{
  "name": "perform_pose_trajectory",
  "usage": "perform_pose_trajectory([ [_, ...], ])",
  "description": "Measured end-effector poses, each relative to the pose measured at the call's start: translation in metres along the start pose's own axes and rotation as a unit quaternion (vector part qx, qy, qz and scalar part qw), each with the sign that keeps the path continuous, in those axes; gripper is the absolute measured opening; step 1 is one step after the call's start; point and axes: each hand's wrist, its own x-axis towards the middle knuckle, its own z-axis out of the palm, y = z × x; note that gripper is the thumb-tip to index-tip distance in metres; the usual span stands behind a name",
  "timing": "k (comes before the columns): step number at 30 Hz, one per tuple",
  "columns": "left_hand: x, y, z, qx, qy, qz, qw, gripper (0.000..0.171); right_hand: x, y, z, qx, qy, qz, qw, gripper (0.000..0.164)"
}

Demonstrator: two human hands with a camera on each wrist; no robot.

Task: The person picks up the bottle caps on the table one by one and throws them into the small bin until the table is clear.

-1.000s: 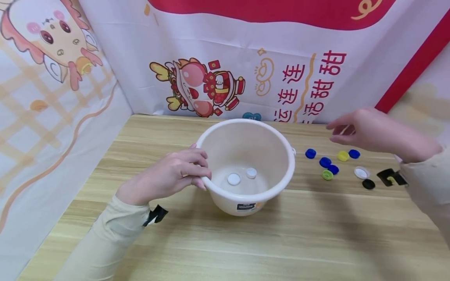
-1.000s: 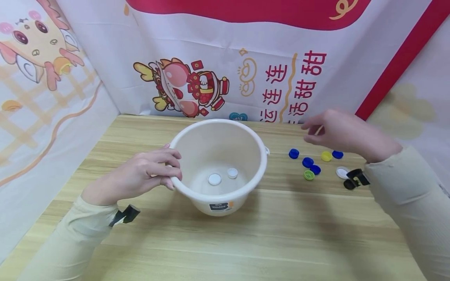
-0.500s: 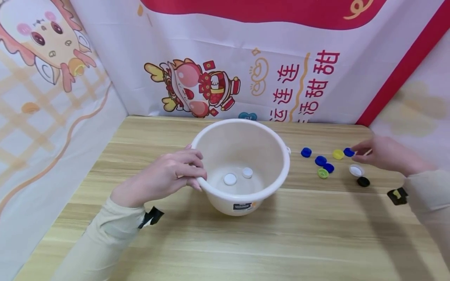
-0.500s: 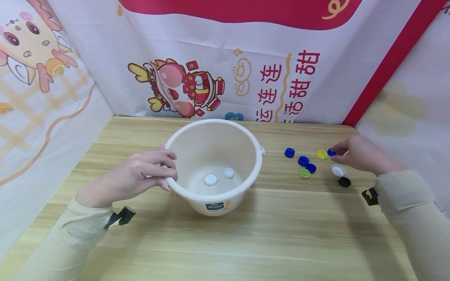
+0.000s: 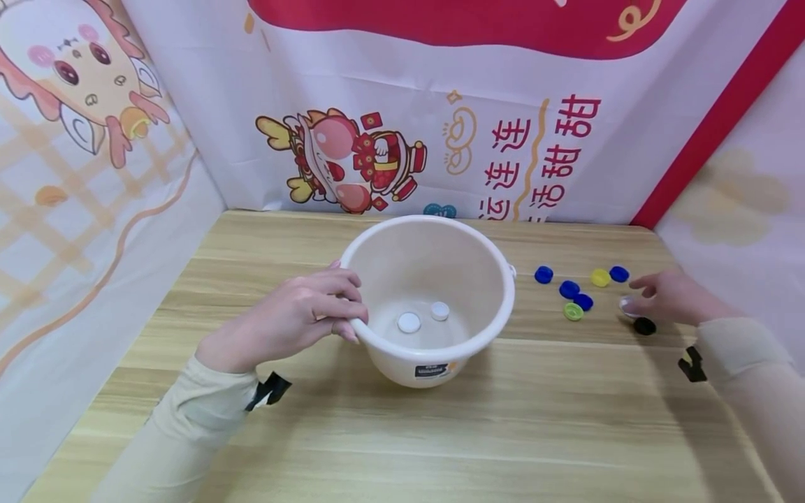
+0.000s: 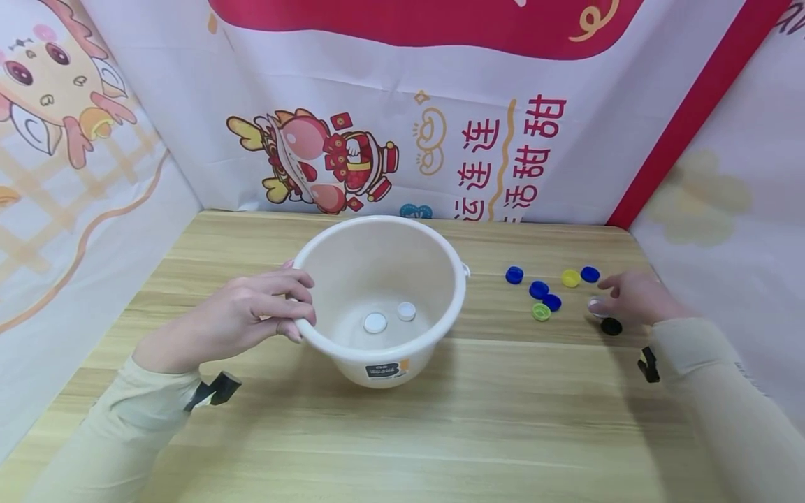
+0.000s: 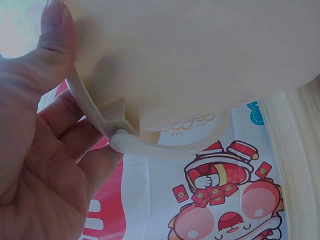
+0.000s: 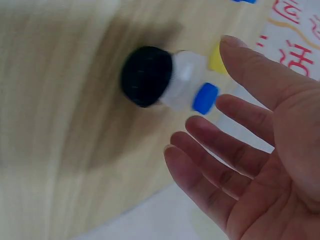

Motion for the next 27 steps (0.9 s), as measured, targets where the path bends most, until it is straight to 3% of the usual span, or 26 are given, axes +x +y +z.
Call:
perform_pose_trajectory([
  [4,0.000,0.000,0.000,0.002,-0.004,-0.004,1.0000,0.026,0.006,0.004,0.009,-0.006,-0.007,0.007,1.000,0.077],
  [9,-0.001,0.000,0.000,0.003,-0.002,-0.002,1.0000,0.027,0.010,0.007,0.015,-0.016,-0.002,-0.001,1.000,0.058],
  [19,0.000,-0.002,0.001,-0.002,0.008,0.013,0.9999,0.024,0.011,-0.008,0.008,-0.017,-0.019,0.036,0.999,0.041],
  [27,-0.001,-0.001,0.001,0.001,0.005,0.005,1.0000,0.024,0.012,-0.014,0.007,-0.011,-0.046,0.043,0.998,0.024],
])
